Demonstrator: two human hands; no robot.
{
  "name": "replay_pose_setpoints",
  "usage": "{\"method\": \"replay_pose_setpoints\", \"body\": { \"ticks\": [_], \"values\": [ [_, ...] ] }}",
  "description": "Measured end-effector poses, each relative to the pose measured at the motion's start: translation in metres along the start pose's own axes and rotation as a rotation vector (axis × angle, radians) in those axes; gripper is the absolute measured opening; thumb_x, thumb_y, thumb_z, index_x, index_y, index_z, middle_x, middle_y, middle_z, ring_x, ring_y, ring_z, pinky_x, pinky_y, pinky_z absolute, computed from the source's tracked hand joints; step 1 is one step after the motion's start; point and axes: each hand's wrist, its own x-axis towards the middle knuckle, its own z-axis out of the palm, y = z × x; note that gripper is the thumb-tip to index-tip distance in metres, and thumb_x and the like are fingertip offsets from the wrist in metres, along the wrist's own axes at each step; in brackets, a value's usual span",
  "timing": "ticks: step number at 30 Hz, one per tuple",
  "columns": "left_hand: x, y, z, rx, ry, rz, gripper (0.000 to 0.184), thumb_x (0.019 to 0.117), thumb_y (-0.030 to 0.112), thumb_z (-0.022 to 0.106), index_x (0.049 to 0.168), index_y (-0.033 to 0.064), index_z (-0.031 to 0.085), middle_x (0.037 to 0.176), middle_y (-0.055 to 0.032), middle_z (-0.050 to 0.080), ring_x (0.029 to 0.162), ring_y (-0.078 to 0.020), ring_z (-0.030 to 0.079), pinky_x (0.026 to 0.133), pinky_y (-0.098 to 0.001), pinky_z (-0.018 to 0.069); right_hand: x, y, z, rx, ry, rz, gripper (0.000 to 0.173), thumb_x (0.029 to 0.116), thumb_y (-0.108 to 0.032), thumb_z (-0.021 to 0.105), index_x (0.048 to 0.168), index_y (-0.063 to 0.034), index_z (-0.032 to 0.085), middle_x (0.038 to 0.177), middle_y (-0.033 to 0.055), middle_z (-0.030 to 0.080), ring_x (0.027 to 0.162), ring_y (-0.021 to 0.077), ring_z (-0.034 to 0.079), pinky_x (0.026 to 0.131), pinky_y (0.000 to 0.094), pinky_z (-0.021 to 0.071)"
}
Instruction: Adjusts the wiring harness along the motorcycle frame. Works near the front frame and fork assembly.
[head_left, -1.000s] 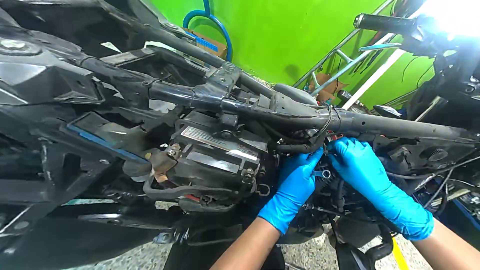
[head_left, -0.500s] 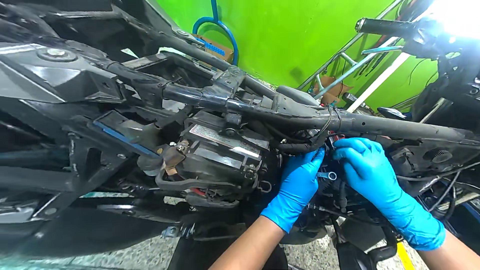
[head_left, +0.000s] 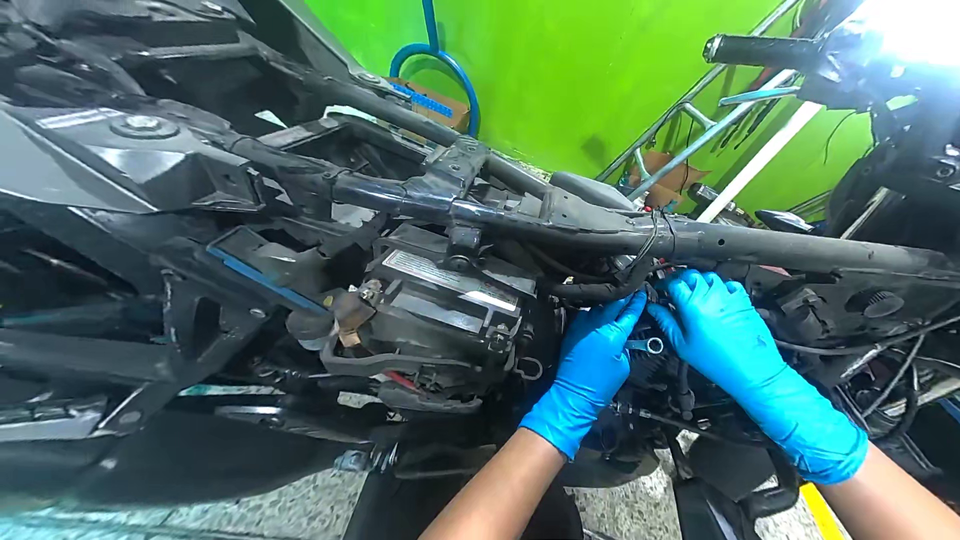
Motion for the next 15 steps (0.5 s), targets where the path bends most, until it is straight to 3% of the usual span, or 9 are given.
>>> {"method": "replay_pose_setpoints", "body": {
  "ticks": [2,6,10,14,15],
  "values": [
    [-0.006,-0.006,0.007,-0.036,0.040,0.020,0.067,0.0824,-0.008,0.066,0.145,0.0164,0.062,0.146,-0.0055,0.061,0.122,-0.0272,0.065,0.097,-0.0542,0.0523,-0.002,-0.002,-0.002,-0.086,0.019,-0.037,0.023,0.0981,-0.027,0.062,0.093,-0.0064,0.071,0.094,0.0150,0.067,0.091,0.0372,0.067,0.075,0.0525,0.0507],
    [-0.010,-0.003,0.020,0.032,0.008,-0.038,0.072,0.0833,-0.005,0.068,0.150,0.0216,0.057,0.154,-0.0013,0.053,0.116,-0.0271,0.066,0.090,-0.0533,0.0527,0.001,-0.010,-0.007,-0.171,-0.048,0.013,0.007,0.0931,-0.011,0.071,0.093,-0.0047,0.072,0.091,0.0159,0.066,0.089,0.0370,0.065,0.075,0.0512,0.0501],
    [-0.004,0.004,0.022,0.142,0.099,-0.009,0.071,0.0769,-0.004,0.075,0.144,0.0162,0.062,0.142,-0.0079,0.064,0.103,-0.0301,0.070,0.081,-0.0516,0.0557,0.005,-0.011,-0.006,-0.192,-0.015,-0.020,0.007,0.0903,0.002,0.066,0.095,-0.0032,0.067,0.090,0.0169,0.063,0.088,0.0374,0.064,0.072,0.0497,0.0485],
    [-0.003,0.004,0.022,0.151,0.109,-0.007,0.076,0.0749,-0.005,0.075,0.146,0.0176,0.060,0.144,-0.0063,0.062,0.104,-0.0285,0.069,0.079,-0.0493,0.0548,0.001,-0.004,-0.011,-0.236,-0.079,-0.028,0.020,0.0950,-0.025,0.071,0.098,-0.0045,0.072,0.095,0.0165,0.066,0.091,0.0377,0.065,0.076,0.0520,0.0501],
    [-0.004,0.004,0.023,0.146,0.118,-0.009,0.076,0.0747,-0.006,0.075,0.146,0.0173,0.061,0.144,-0.0066,0.062,0.104,-0.0286,0.069,0.079,-0.0494,0.0547,0.000,-0.004,-0.012,-0.244,-0.092,-0.039,0.019,0.0965,-0.023,0.069,0.096,-0.0049,0.072,0.094,0.0162,0.066,0.090,0.0372,0.066,0.076,0.0519,0.0504]
  ]
}}
